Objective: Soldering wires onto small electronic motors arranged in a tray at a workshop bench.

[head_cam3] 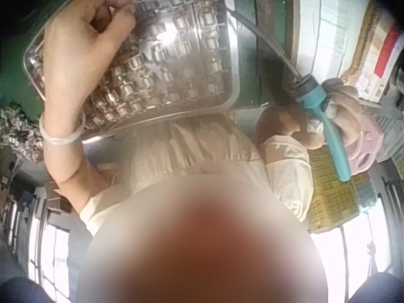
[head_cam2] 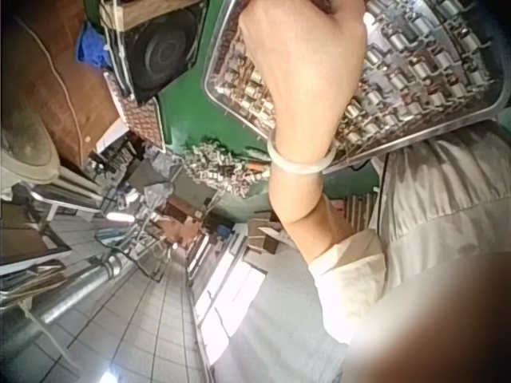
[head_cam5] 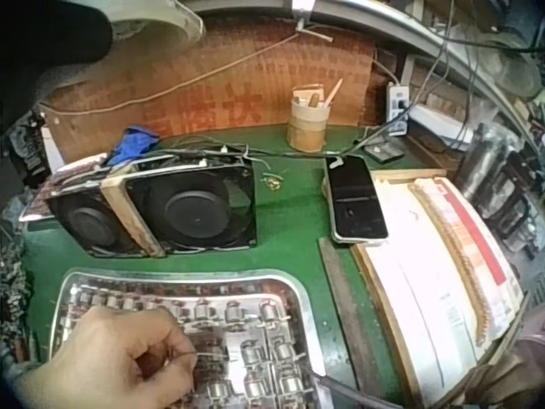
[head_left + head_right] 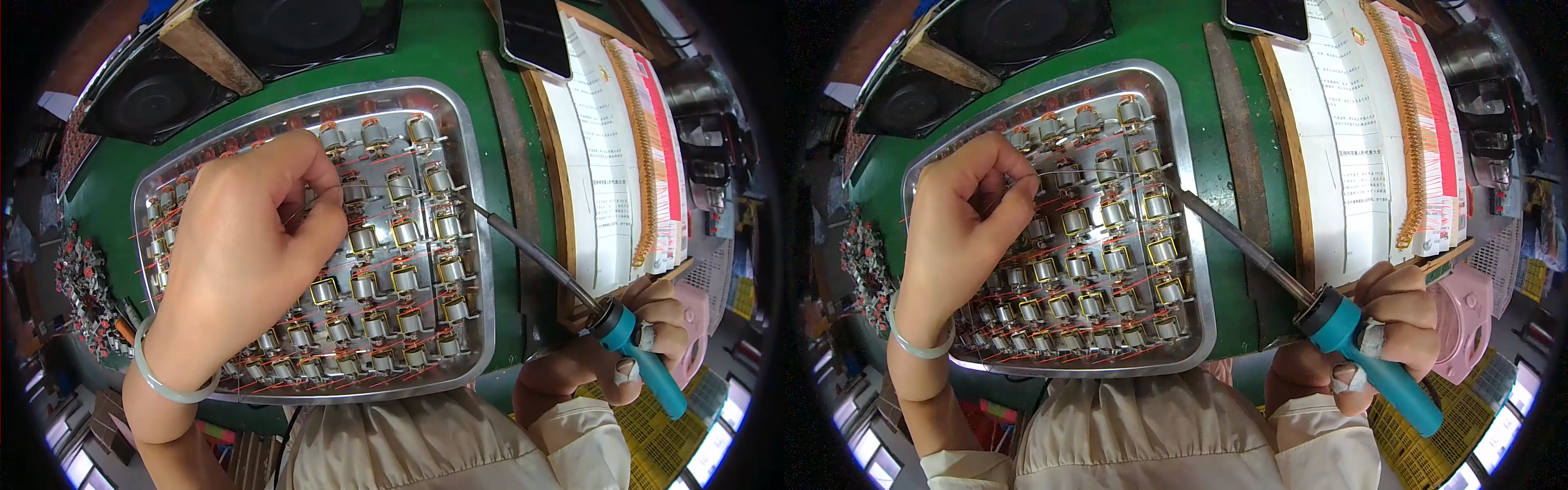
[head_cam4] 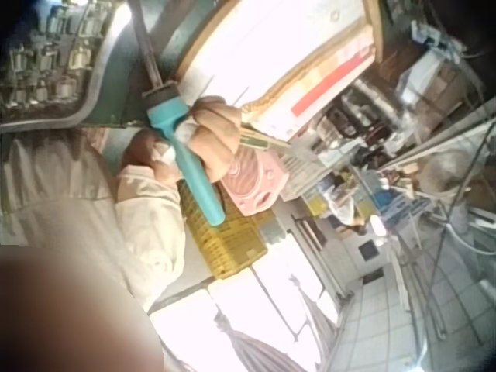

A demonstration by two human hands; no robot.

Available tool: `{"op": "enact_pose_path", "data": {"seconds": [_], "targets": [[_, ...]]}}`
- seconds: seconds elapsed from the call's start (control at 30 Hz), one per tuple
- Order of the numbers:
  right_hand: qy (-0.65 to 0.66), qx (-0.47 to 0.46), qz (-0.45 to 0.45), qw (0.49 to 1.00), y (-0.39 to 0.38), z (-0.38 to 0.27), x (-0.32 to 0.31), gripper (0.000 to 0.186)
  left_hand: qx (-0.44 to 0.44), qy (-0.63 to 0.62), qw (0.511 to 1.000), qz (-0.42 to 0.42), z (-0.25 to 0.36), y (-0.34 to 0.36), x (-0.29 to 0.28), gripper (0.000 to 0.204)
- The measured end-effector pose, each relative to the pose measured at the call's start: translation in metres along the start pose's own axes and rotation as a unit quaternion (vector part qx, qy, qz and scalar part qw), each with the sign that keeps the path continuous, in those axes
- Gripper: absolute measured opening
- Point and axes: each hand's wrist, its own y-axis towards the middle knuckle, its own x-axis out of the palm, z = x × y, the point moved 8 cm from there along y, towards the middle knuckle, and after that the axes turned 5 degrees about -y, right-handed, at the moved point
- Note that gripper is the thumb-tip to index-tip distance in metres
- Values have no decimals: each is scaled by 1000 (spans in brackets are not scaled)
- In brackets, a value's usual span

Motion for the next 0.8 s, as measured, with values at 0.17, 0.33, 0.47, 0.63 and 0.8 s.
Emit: {"op": "enact_pose_path", "data": {"seconds": [0.17,0.33,0.47,0.63,0.8], "targets": [[-7,3,-34,999,5,3,4,23,25,4,1000,3,4,0,3,4],[15,1,-89,996,3,3,10,23,31,6,999,14,2,2,4,4],[20,0,-101,995,5,1,14,23,36,12,999,9,2,3,6,4],[22,0,-81,996,4,4,10,23,45,7,999,11,2,4,6,4],[2,33,-150,988,0,4,13,32,52,9,999,13,5,4,6,4]]}}
